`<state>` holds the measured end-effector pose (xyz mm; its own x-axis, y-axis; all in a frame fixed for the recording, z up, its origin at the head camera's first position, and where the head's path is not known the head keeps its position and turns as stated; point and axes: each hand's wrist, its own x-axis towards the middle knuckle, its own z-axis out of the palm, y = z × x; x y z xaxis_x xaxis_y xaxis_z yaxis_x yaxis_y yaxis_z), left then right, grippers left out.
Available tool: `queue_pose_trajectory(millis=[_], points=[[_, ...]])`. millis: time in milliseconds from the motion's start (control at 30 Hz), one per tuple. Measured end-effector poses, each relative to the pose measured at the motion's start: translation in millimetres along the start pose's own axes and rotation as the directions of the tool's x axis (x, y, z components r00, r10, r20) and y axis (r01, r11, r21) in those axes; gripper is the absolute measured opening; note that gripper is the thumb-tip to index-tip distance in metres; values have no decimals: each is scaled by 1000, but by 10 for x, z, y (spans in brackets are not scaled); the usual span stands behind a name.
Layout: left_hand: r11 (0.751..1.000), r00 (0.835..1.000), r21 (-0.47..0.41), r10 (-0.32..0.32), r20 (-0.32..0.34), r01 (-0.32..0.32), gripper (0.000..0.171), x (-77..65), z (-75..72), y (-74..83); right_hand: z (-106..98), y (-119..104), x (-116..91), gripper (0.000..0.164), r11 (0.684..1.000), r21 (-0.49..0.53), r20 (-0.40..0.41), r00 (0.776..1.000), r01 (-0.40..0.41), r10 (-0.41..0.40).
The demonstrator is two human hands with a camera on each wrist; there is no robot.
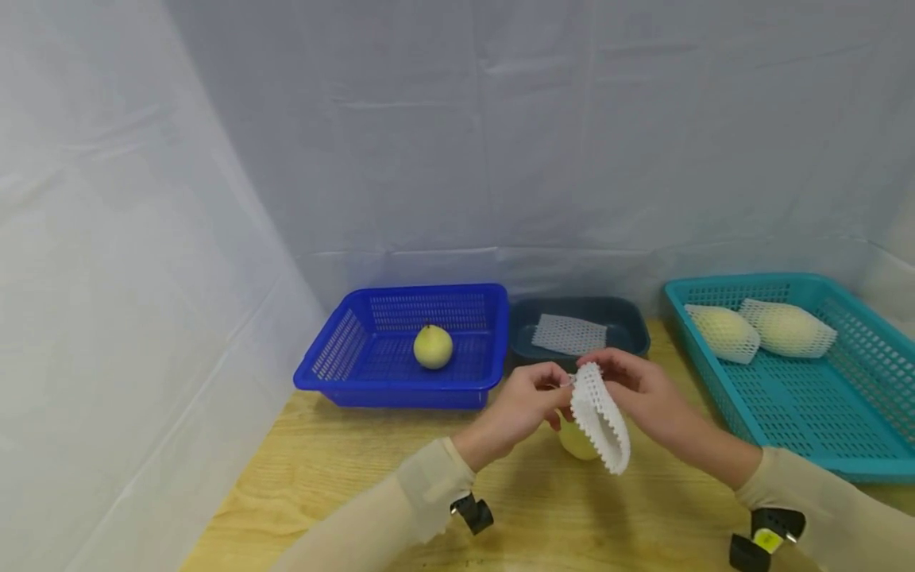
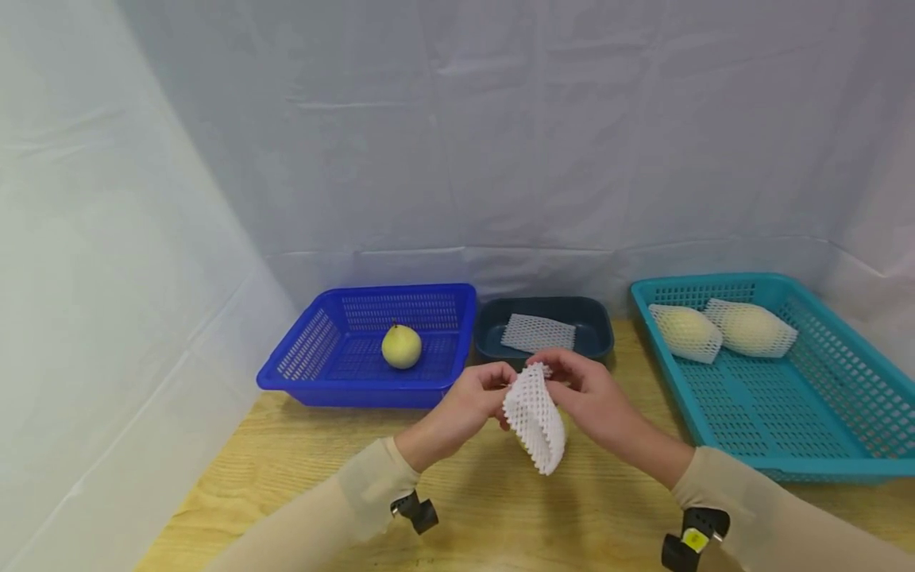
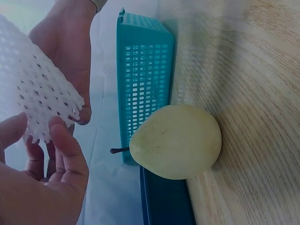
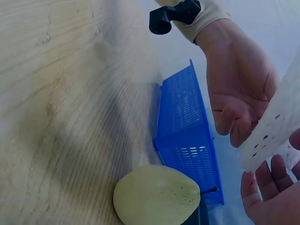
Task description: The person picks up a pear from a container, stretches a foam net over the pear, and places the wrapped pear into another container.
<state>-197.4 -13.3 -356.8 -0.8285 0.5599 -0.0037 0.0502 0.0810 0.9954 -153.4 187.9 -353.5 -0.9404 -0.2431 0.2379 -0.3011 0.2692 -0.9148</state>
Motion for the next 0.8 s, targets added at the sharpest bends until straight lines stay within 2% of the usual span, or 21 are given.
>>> queue_pose_trajectory(millis=[233,400,467,533,633,700,800], points=[[998,1000,-64,29,2,-28,6,19,11,-27,-24,-27,7,30,983,146,22,994,-109,107],[995,999,-92,44,-18,-46,2,29,16,-53,-27,-36,-2,28,969,200,-23,988,-148,155],[990,999,-131,47,6,-45,6,27,10,-53,-36,-29,-7,27,960,233,-34,985,-155,168],[979,999,-204,29,36,-21,10,29,-4,-51,-54,-14,-5,26,947,276,-31,983,-166,182],[947,997,-322,9,78,16,15,41,-50,-59,-84,18,-12,22,927,340,-21,984,-162,179],[927,998,-375,0,69,26,15,59,-76,-76,-94,44,-15,23,914,369,-21,982,-169,190],[911,999,-412,-16,50,35,13,87,-90,-111,-92,74,-26,24,908,373,-45,973,-192,225]])
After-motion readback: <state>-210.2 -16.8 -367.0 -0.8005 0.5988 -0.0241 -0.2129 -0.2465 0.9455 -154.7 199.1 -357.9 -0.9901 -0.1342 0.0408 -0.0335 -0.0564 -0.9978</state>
